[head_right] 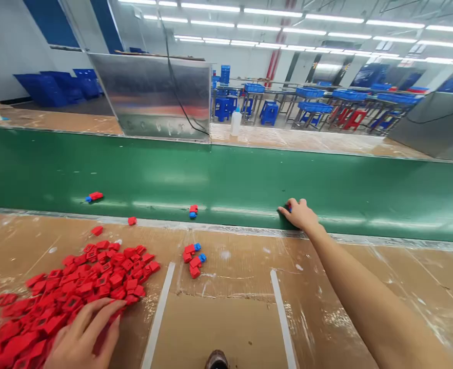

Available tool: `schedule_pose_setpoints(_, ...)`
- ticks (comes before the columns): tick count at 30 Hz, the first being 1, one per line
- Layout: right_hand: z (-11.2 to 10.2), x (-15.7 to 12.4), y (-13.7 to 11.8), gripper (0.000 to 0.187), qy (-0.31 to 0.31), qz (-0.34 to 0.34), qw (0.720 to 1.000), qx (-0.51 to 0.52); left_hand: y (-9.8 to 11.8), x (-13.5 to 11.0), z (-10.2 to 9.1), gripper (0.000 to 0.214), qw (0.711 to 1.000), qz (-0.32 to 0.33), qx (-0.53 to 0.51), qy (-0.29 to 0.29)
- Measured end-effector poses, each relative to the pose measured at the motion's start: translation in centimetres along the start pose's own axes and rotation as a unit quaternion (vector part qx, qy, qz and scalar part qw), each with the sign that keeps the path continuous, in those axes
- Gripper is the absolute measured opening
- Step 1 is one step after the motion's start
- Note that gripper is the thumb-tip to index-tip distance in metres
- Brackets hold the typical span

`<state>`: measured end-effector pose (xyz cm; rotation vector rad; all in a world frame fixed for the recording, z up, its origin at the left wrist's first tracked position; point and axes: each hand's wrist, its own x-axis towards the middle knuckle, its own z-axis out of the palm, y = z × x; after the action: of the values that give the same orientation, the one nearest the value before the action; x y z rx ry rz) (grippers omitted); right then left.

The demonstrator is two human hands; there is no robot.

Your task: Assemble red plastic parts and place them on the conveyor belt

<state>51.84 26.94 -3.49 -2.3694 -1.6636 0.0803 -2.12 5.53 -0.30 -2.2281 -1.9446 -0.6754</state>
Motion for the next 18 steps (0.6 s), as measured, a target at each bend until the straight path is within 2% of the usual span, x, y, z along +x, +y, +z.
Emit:
schedule_pose_setpoints(3, -0.6, -1.0, 0.8, 0.021, 0.005, -0.027, 1.000, 0.012, 0.7, -1.1, -0.4, 0.023, 0.988, -0.050, -0.133, -0.052)
schedule_pose_setpoints(6, -1.3, -4.3, 1.0, 0.015, 0.016, -0.076, 0.996, 0.042, 2.1, -2.3, -0.9, 0.021, 0.952, -0.090, -0.260, -0.138)
schedule_pose_setpoints(8, -1.7, -8.0, 0.7, 0.015, 0.016, -0.107, 0.992, 0.067, 3.3, -3.0, -1.0, 0.021, 0.928, -0.098, -0.314, -0.176)
schedule_pose_setpoints(10, -2.0, -12.7, 0.2, 0.019, 0.003, -0.139, 0.986, 0.091, 4.4, -3.6, -1.1, 0.020, 0.918, -0.084, -0.336, -0.193)
schedule_pose_setpoints(14, -3.0, -22.9, -0.2, 0.033, -0.004, -0.189, 0.968, 0.163, 6.2, -4.8, -0.8, 0.023, 0.923, -0.028, -0.328, -0.199)
schedule_pose_setpoints(18, -4.2, -30.8, -0.2, 0.036, 0.005, -0.183, 0.956, 0.230, 7.3, -5.8, -0.1, 0.028, 0.935, -0.020, -0.306, -0.180)
